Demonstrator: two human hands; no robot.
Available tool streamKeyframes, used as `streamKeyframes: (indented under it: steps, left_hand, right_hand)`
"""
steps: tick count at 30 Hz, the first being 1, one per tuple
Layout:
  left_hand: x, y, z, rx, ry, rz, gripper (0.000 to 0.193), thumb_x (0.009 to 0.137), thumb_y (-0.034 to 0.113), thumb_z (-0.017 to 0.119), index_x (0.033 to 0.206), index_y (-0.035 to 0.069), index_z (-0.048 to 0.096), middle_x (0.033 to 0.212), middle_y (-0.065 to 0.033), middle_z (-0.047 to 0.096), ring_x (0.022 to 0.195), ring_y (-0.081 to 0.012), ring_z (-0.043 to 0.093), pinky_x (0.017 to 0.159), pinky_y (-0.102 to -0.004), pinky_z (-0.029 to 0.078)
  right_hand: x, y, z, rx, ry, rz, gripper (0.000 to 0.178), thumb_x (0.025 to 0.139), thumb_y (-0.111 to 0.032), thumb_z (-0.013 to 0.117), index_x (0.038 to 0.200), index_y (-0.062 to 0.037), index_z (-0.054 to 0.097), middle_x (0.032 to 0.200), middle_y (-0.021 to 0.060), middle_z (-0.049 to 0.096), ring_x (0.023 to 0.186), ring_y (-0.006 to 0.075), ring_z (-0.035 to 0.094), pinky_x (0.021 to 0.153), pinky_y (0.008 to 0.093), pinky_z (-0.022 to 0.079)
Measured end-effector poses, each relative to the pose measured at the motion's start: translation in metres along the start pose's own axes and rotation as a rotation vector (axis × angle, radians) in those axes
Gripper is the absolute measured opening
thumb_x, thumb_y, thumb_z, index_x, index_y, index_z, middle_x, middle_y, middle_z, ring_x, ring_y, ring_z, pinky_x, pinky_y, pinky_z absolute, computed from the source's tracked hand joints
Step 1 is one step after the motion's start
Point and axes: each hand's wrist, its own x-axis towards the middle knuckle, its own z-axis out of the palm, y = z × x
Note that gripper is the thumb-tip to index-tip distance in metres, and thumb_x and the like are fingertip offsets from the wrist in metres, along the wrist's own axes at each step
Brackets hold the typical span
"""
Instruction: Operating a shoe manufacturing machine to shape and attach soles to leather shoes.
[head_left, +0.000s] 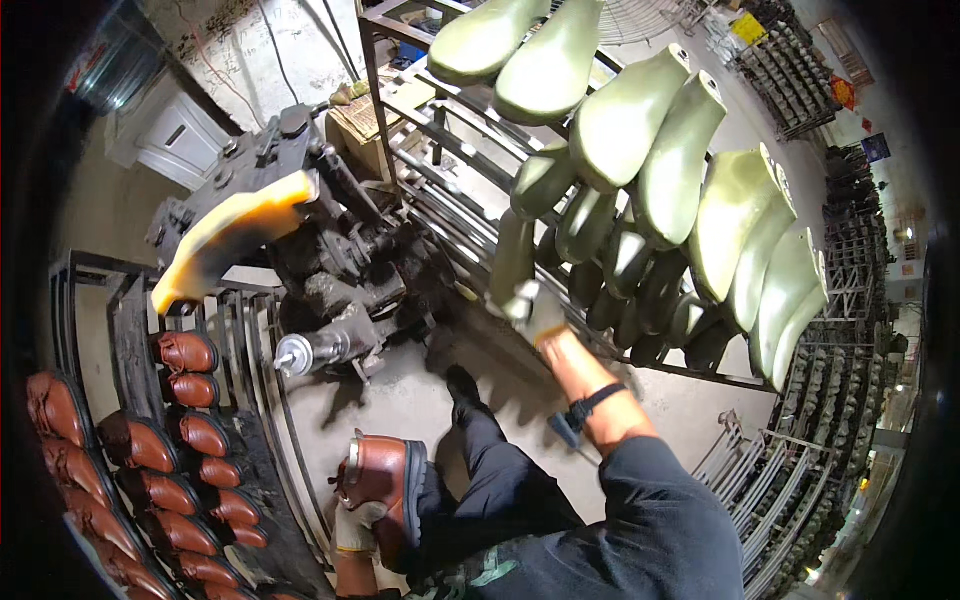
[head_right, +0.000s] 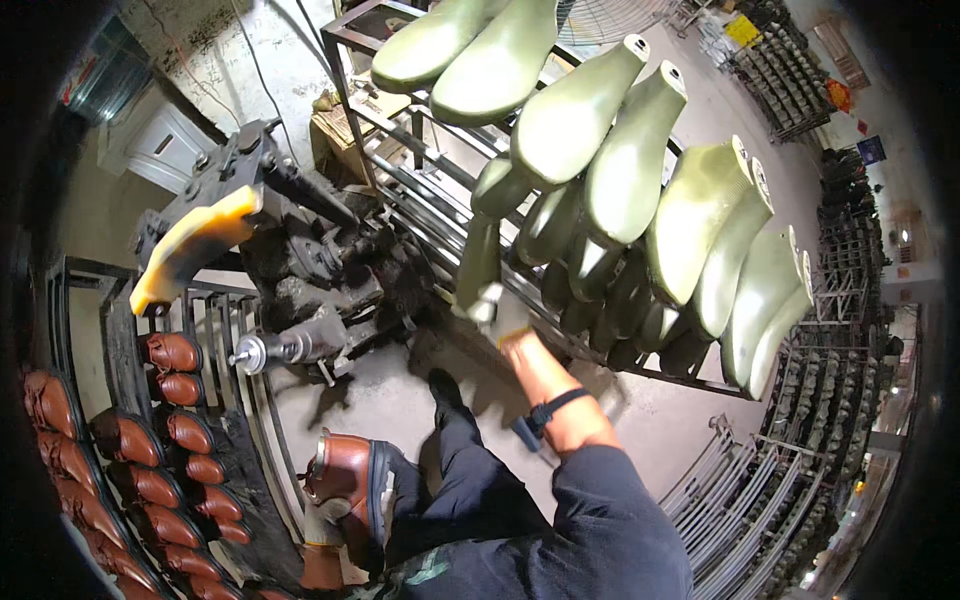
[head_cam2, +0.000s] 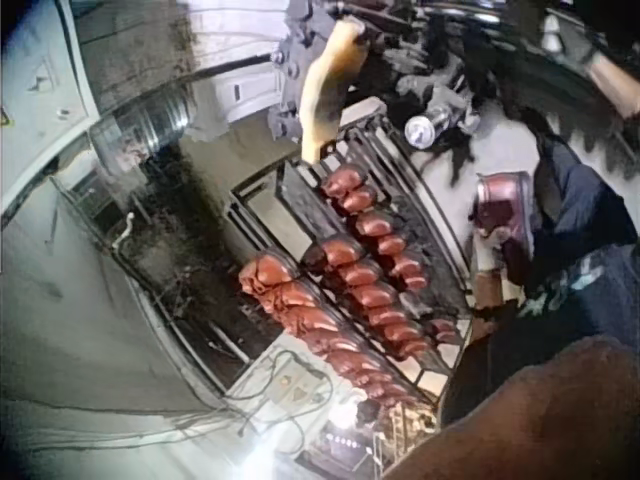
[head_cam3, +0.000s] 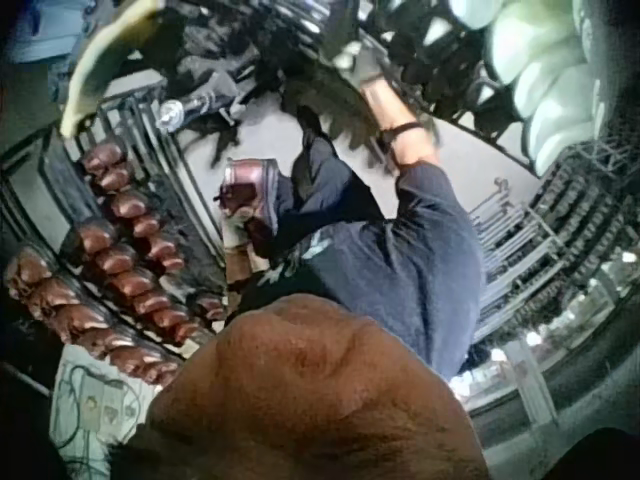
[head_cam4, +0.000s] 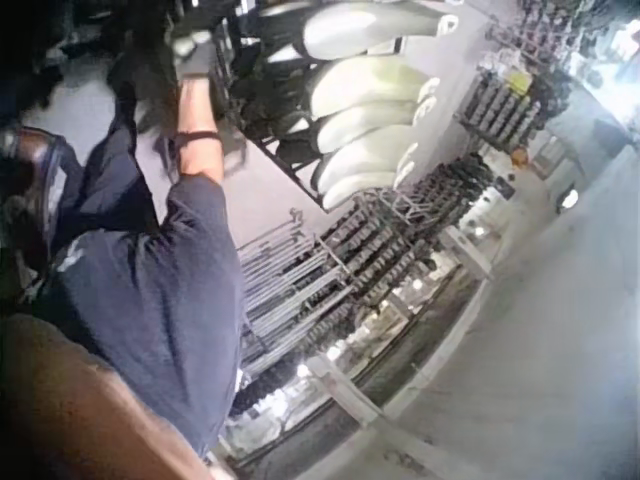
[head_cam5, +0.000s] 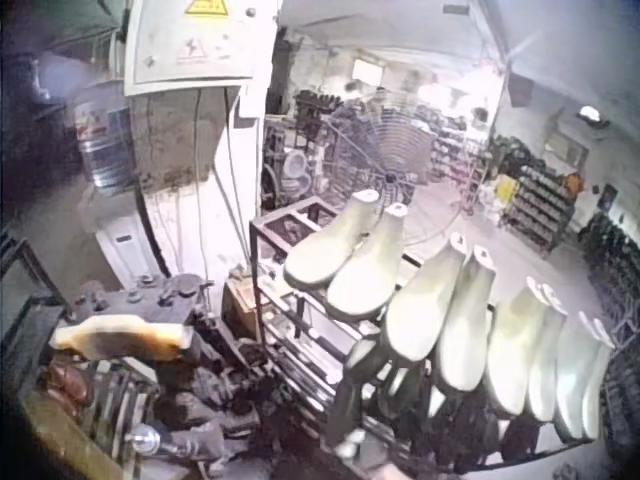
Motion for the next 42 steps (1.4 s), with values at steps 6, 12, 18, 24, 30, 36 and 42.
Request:
streamKeyframes:
  steps: [6, 12, 18, 24, 30, 36, 42]
  left_hand:
    - [-0.020, 0.035, 0.095, 0.349, -0.145, 0.028, 0.030, 0.093, 0.015, 0.066, 0.122, 0.007, 0.063, 0.102, -0.0087, 0.070, 0.080, -0.0211, 0.068, 0.067, -0.0346, 0.057]
    - [0.009, 0.039, 0.146, 0.117, -0.256, 0.121, 0.052, 0.090, 0.001, 0.066, 0.140, 0.001, 0.054, 0.110, -0.0077, 0.068, 0.093, -0.0258, 0.068, 0.088, -0.0371, 0.059]
    - [-0.030, 0.076, 0.226, -0.215, -0.271, 0.174, 0.033, 0.095, 0.012, 0.069, 0.125, -0.001, 0.068, 0.124, -0.0090, 0.070, 0.113, -0.0162, 0.067, 0.093, -0.0296, 0.055]
    - [-0.075, 0.097, 0.205, 0.443, -0.432, 0.408, 0.040, 0.095, 0.015, 0.070, 0.130, -0.003, 0.063, 0.121, -0.0103, 0.072, 0.110, -0.0159, 0.067, 0.091, -0.0331, 0.054]
    - [-0.051, 0.074, 0.116, 0.296, -0.247, 0.454, 0.028, 0.090, 0.009, 0.076, 0.115, -0.001, 0.067, 0.103, -0.0092, 0.072, 0.091, -0.0183, 0.070, 0.077, -0.0311, 0.057]
    - [-0.063, 0.096, 0.056, -0.009, -0.058, 0.328, 0.033, 0.091, 0.006, 0.073, 0.122, -0.004, 0.064, 0.111, -0.0112, 0.070, 0.092, -0.0207, 0.070, 0.079, -0.0340, 0.058]
    - [-0.100, 0.223, 0.179, 0.226, -0.218, 0.975, 0.044, 0.093, 0.018, 0.075, 0.126, -0.008, 0.063, 0.114, -0.0178, 0.071, 0.107, -0.0235, 0.065, 0.097, -0.0361, 0.050]
  right_hand:
    - [0.091, -0.061, 0.006, 0.190, 0.396, -0.275, 0.033, 0.092, -0.008, 0.065, 0.124, -0.0066, 0.061, 0.122, 0.0144, 0.065, 0.108, 0.0338, 0.064, 0.094, 0.0563, 0.059]
    - [0.043, -0.010, -0.021, -0.040, 0.333, -0.023, 0.027, 0.100, -0.023, 0.067, 0.122, -0.0091, 0.064, 0.107, 0.0081, 0.068, 0.100, 0.0249, 0.064, 0.087, 0.0440, 0.059]
    - [-0.198, 0.056, 0.220, -0.849, -0.061, -0.487, 0.086, 0.086, -0.023, 0.082, 0.155, 0.0010, 0.038, 0.135, 0.0123, 0.061, 0.117, 0.0181, 0.060, 0.107, 0.0342, 0.045]
    - [-0.225, -0.012, 0.329, -1.357, -0.145, -0.619, 0.120, 0.068, -0.024, 0.092, 0.159, 0.0091, 0.021, 0.137, 0.0201, 0.060, 0.122, 0.0242, 0.061, 0.106, 0.0351, 0.049]
    - [-0.231, -0.021, 0.409, -1.557, -0.049, -0.613, 0.114, 0.066, -0.028, 0.087, 0.158, 0.0063, 0.030, 0.126, 0.0178, 0.066, 0.111, 0.0221, 0.064, 0.101, 0.0327, 0.050]
    - [-0.242, -0.002, 0.473, -1.979, -0.026, -0.728, 0.090, 0.069, -0.026, 0.078, 0.143, 0.0042, 0.035, 0.116, 0.0280, 0.066, 0.109, 0.0428, 0.066, 0.095, 0.0443, 0.054]
    - [-0.218, 0.023, 0.478, -2.154, -0.037, -0.871, 0.102, 0.073, -0.034, 0.077, 0.146, 0.0159, 0.027, 0.108, 0.0328, 0.067, 0.100, 0.0464, 0.067, 0.088, 0.0478, 0.056]
